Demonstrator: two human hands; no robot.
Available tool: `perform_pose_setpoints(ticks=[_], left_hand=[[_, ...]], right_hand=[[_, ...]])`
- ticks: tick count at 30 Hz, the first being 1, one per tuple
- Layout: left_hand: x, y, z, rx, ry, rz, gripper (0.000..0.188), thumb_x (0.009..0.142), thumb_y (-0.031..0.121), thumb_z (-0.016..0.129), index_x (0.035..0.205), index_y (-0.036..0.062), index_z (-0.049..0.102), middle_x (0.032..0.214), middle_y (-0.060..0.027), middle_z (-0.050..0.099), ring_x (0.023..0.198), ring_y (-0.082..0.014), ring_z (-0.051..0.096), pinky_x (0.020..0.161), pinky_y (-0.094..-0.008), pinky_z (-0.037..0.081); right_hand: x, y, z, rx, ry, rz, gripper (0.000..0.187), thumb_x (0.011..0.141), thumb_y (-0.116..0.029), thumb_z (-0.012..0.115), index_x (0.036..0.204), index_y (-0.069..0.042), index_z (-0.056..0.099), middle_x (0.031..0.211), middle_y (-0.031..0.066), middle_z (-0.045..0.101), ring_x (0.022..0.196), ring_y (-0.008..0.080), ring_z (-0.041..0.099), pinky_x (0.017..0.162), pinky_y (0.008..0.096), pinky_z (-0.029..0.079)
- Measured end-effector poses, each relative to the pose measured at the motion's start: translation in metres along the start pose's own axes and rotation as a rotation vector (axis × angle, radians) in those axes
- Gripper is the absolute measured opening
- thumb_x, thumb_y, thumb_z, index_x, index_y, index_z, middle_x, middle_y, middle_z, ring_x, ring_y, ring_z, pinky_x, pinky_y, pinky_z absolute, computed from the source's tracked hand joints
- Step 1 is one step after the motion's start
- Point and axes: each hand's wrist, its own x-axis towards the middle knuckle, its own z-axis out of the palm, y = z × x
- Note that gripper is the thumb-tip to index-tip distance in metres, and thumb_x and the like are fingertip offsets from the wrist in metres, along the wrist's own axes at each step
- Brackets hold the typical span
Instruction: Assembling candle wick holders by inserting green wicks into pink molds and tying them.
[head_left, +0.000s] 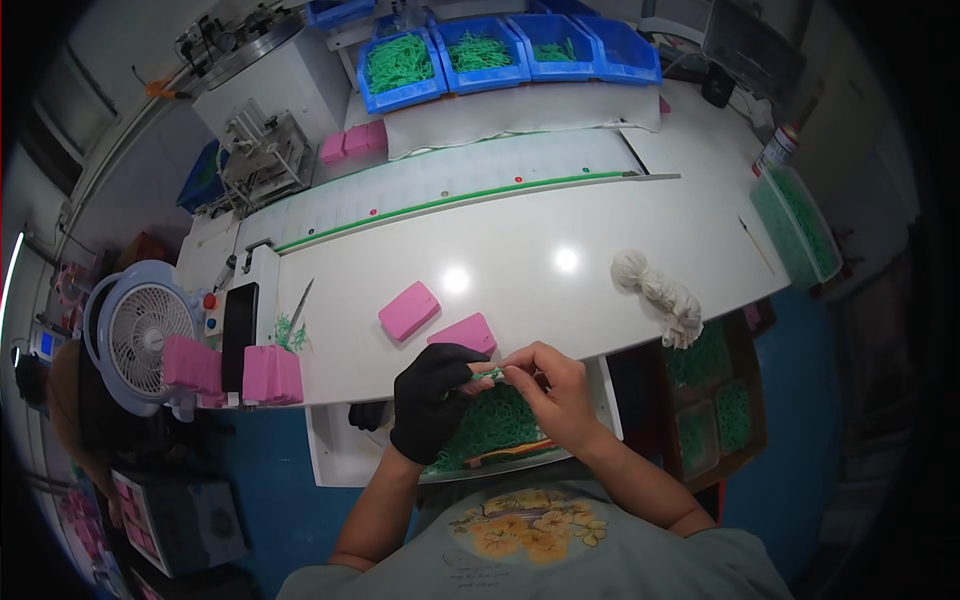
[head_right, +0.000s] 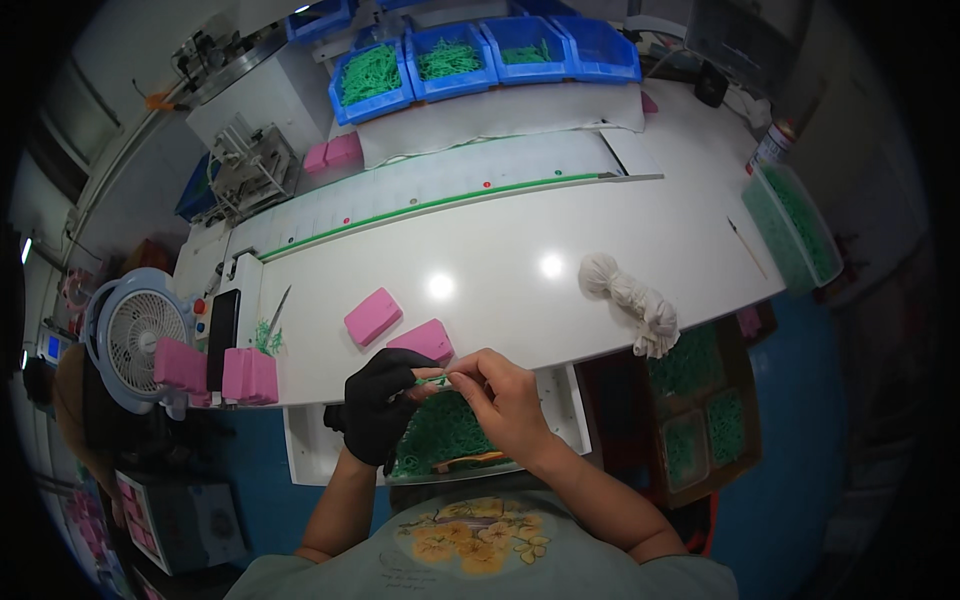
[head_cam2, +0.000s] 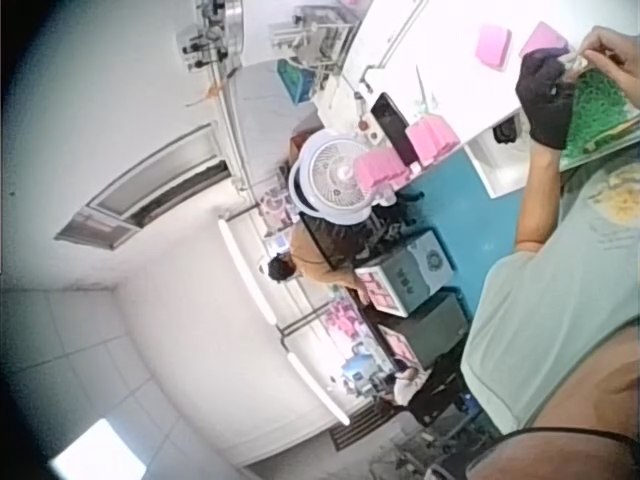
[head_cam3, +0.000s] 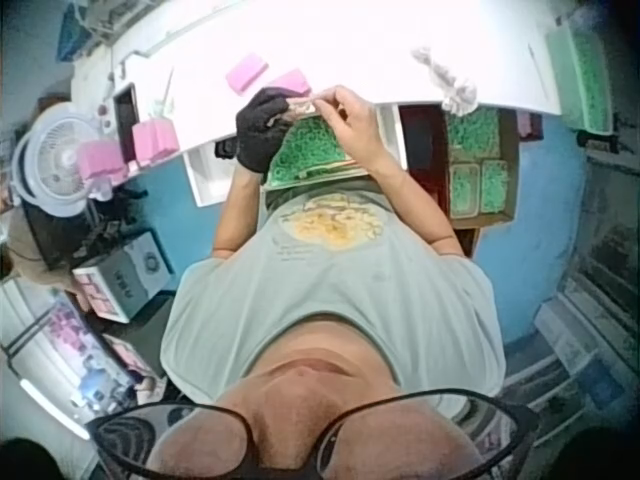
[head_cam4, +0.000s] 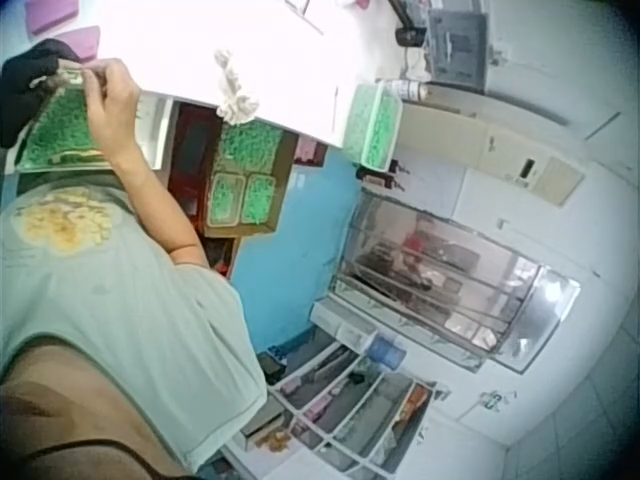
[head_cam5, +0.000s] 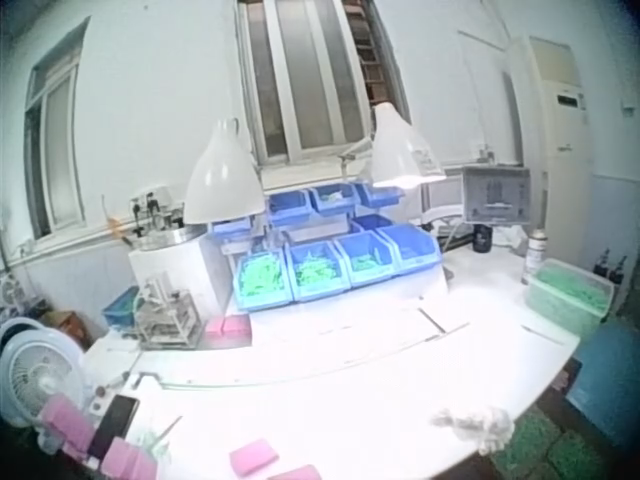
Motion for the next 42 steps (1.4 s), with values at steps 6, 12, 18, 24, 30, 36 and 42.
perform_pose_setpoints(ticks=[6, 12, 18, 24, 30, 36, 42], left_hand=[[0.002, 0.002, -0.001, 0.103, 0.026, 0.126, 0.023, 0.076, 0.008, 0.077, 0.099, 0.007, 0.075, 0.092, -0.0074, 0.068, 0.082, -0.0177, 0.065, 0.068, -0.0287, 0.051], [-0.002, 0.0, -0.001, 0.214, 0.046, 0.165, 0.026, 0.072, 0.009, 0.078, 0.097, 0.0098, 0.074, 0.09, -0.0069, 0.067, 0.082, -0.0205, 0.065, 0.069, -0.0306, 0.052], [0.011, 0.007, -0.005, 0.185, 0.101, 0.192, 0.054, 0.069, 0.037, 0.083, 0.105, 0.0005, 0.066, 0.101, -0.0151, 0.065, 0.094, -0.0298, 0.063, 0.085, -0.0394, 0.05], [0.017, -0.017, -0.015, 0.405, -0.005, 0.12, 0.064, 0.063, 0.024, 0.083, 0.116, -0.0004, 0.057, 0.113, -0.0159, 0.057, 0.109, -0.0326, 0.055, 0.095, -0.0404, 0.044], [0.008, -0.047, -0.005, 0.565, -0.057, 0.06, 0.083, 0.055, 0.016, 0.084, 0.127, -0.0022, 0.049, 0.121, -0.0177, 0.052, 0.118, -0.0361, 0.05, 0.101, -0.0432, 0.041], [0.011, -0.056, -0.003, 0.517, -0.059, -0.023, 0.083, 0.055, 0.012, 0.081, 0.13, -0.0033, 0.047, 0.119, -0.019, 0.052, 0.116, -0.0374, 0.05, 0.1, -0.0432, 0.041], [0.011, -0.058, -0.009, 0.597, -0.134, 0.148, 0.083, 0.057, 0.011, 0.078, 0.131, -0.0038, 0.045, 0.113, -0.0186, 0.051, 0.112, -0.0383, 0.05, 0.098, -0.0443, 0.041]], right_hand=[[0.001, 0.002, 0.002, 0.028, 0.006, 0.02, 0.007, 0.09, -0.002, 0.064, 0.096, 0.001, 0.064, 0.079, 0.0073, 0.065, 0.063, 0.0088, 0.058, 0.057, 0.0235, 0.045], [-0.001, 0.003, 0.0, 0.041, -0.008, 0.08, 0.006, 0.09, -0.004, 0.064, 0.094, 0.0, 0.065, 0.077, 0.007, 0.065, 0.062, 0.0084, 0.057, 0.057, 0.024, 0.044], [0.012, -0.007, -0.023, 0.024, 0.096, -0.009, 0.008, 0.091, -0.009, 0.065, 0.096, -0.002, 0.065, 0.08, 0.0041, 0.065, 0.071, 0.0084, 0.06, 0.059, 0.023, 0.047], [0.018, 0.004, -0.149, -0.127, 0.616, -0.036, 0.008, 0.093, -0.008, 0.064, 0.095, 0.0, 0.064, 0.081, 0.002, 0.065, 0.074, 0.0052, 0.06, 0.062, 0.0226, 0.049], [-0.024, 0.019, -0.275, -0.303, 1.129, -0.086, 0.008, 0.092, -0.007, 0.064, 0.092, 0.0, 0.063, 0.074, 0.0021, 0.065, 0.068, 0.0048, 0.057, 0.06, 0.0206, 0.044], [-0.019, 0.022, -0.368, -0.766, 1.294, -0.239, 0.012, 0.093, -0.012, 0.063, 0.093, -0.001, 0.065, 0.075, 0.0057, 0.066, 0.066, 0.0108, 0.061, 0.06, 0.0259, 0.047], [0.04, 0.03, -0.465, -1.098, 1.325, -0.022, 0.019, 0.091, -0.016, 0.061, 0.101, 0.0, 0.064, 0.086, 0.0155, 0.069, 0.078, 0.0312, 0.067, 0.069, 0.039, 0.051]])
